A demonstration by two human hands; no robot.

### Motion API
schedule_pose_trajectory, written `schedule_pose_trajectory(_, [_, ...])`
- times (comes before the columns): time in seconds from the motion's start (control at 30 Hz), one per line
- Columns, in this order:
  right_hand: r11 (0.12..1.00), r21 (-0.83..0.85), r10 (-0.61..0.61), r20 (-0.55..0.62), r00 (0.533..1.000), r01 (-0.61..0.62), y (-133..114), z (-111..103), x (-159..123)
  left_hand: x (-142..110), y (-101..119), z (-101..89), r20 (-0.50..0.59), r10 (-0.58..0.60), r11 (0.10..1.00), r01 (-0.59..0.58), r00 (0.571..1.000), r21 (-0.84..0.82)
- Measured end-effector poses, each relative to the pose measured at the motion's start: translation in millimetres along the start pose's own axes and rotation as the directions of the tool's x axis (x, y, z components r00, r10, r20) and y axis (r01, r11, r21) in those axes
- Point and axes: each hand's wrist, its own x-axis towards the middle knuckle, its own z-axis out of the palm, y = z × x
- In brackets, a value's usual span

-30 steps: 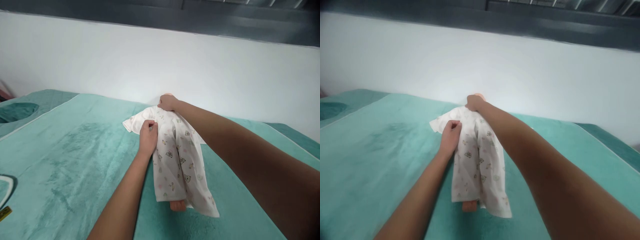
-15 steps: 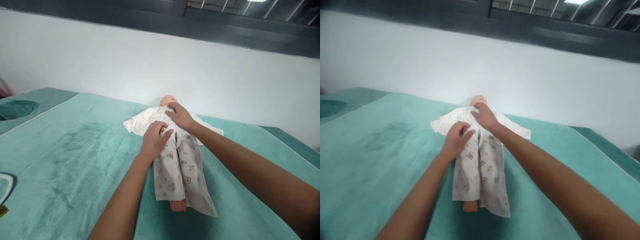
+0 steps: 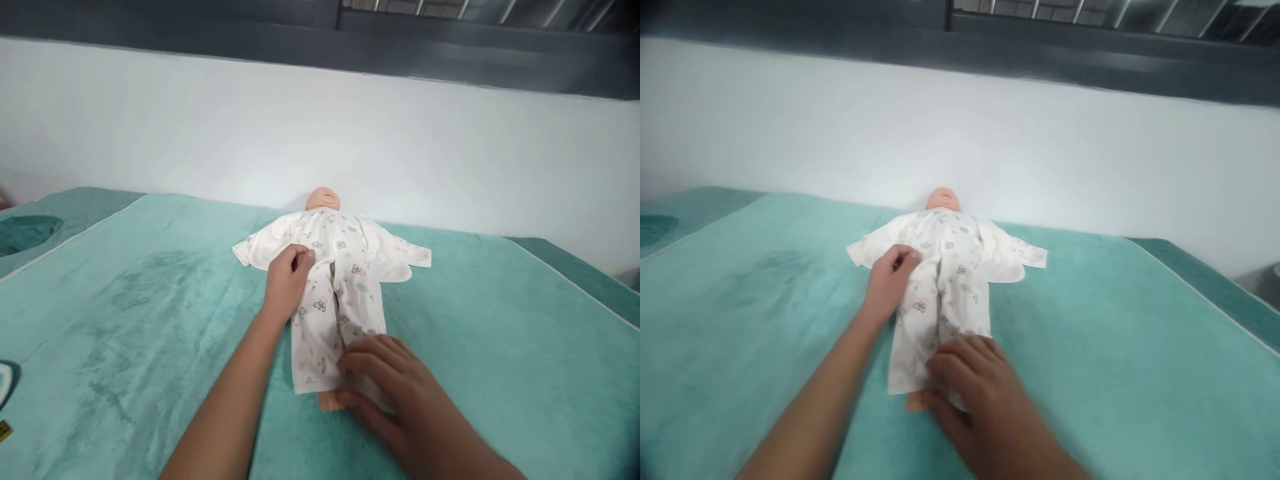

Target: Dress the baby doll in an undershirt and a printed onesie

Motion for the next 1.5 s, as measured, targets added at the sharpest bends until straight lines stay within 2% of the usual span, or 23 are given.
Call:
schedule_pose_trajectory(0.07, [0.995, -0.096, -0.002, 0.053, 0.999, 0.007, -12.9, -0.3, -2.5, 0.6, -0.8, 0.0, -0.032, -0.057, 0.998, 0.057, 0.998, -0.008])
schedule_pose_trajectory(0.13, [0.987, -0.159, 0.003, 0.045, 0.999, 0.004, -16.7, 4.1, -3.3, 1.3, -2.8, 0.2, -0.05, -0.094, 0.996, 0.093, 0.994, -0.003])
schedule_pose_trajectory(0.37, [0.96, -0.279, -0.043, -0.018, 0.999, 0.036, -5.3, 27.2, -3.0, 1.3, -8.0, -0.7, -0.056, -0.129, 0.992, 0.129, 0.99, 0.007])
schedule_pose_trajectory(0.53, [0.986, -0.163, -0.037, -0.08, 0.996, 0.024, -11.2, 33.2, -8.5, 1.8, -6.6, -1.7, -0.07, -0.136, 0.991, 0.137, 0.988, 0.007])
schedule_pose_trajectory(0.67, [0.989, -0.095, -0.13, -0.147, 0.981, 0.117, -17.5, 32.5, -16.1, 3.1, -9.4, -3.3, -0.108, -0.114, 0.992, 0.118, 0.988, 0.036])
schedule_pose_trajectory(0.8, [0.981, -0.09, -0.188, -0.176, 0.966, 0.174, -18.6, 23.8, -19.4, 4.4, -18.5, -4.9, -0.152, -0.045, 0.97, 0.08, 0.987, 0.231])
schedule_pose_trajectory(0.9, [0.982, -0.109, -0.174, -0.235, 0.956, 0.152, -11.9, 18.6, -25.9, 4.1, -23.8, -5.6, -0.053, -0.013, 0.881, 0.037, 0.998, 0.473])
schedule_pose_trajectory(0.97, [0.983, -0.167, -0.129, -0.3, 0.945, 0.082, -1.4, 20.8, -34.9, 3.3, -24.8, -6.1, 0.025, 0.001, 0.792, -0.016, 1.0, 0.611])
schedule_pose_trajectory(1.03, [0.977, -0.213, -0.069, -0.358, 0.931, -0.009, 12.9, 27.6, -46.5, 2.6, -24.2, -6.9, 0.084, 0.0, 0.71, -0.06, 0.996, 0.701])
schedule_pose_trajectory(1.13, [0.972, -0.196, 0.047, -0.388, 0.921, -0.133, 31.7, 39.5, -63.3, 1.9, -22.8, -8.3, 0.161, -0.04, 0.633, -0.1, 0.986, 0.768])
schedule_pose_trajectory(1.2, [0.973, -0.157, 0.097, -0.379, 0.92, -0.167, 35.3, 42.6, -70.6, 1.5, -22.8, -9.0, 0.201, -0.059, 0.606, -0.125, 0.978, 0.786])
schedule_pose_trajectory(1.27, [0.988, -0.099, 0.08, -0.336, 0.938, -0.12, 30.6, 39.1, -74.3, 1.1, -23.9, -9.3, 0.226, -0.072, 0.603, -0.138, 0.971, 0.786])
schedule_pose_trajectory(1.33, [0.999, -0.014, 0.043, -0.261, 0.964, -0.048, 22.7, 29.1, -74.8, 0.9, -25.4, -9.2, 0.255, -0.083, 0.621, -0.15, 0.963, 0.769])
schedule_pose_trajectory(1.4, [0.995, 0.09, 0.052, -0.207, 0.977, -0.034, 20.3, 14.7, -71.2, 1.1, -26.7, -8.6, 0.283, -0.086, 0.635, -0.166, 0.955, 0.754])
schedule_pose_trajectory(1.5, [0.981, 0.157, 0.156, -0.287, 0.945, -0.114, 40.5, -6.1, -50.3, 2.3, -26.8, -7.0, 0.286, -0.075, 0.616, -0.181, 0.955, 0.767])
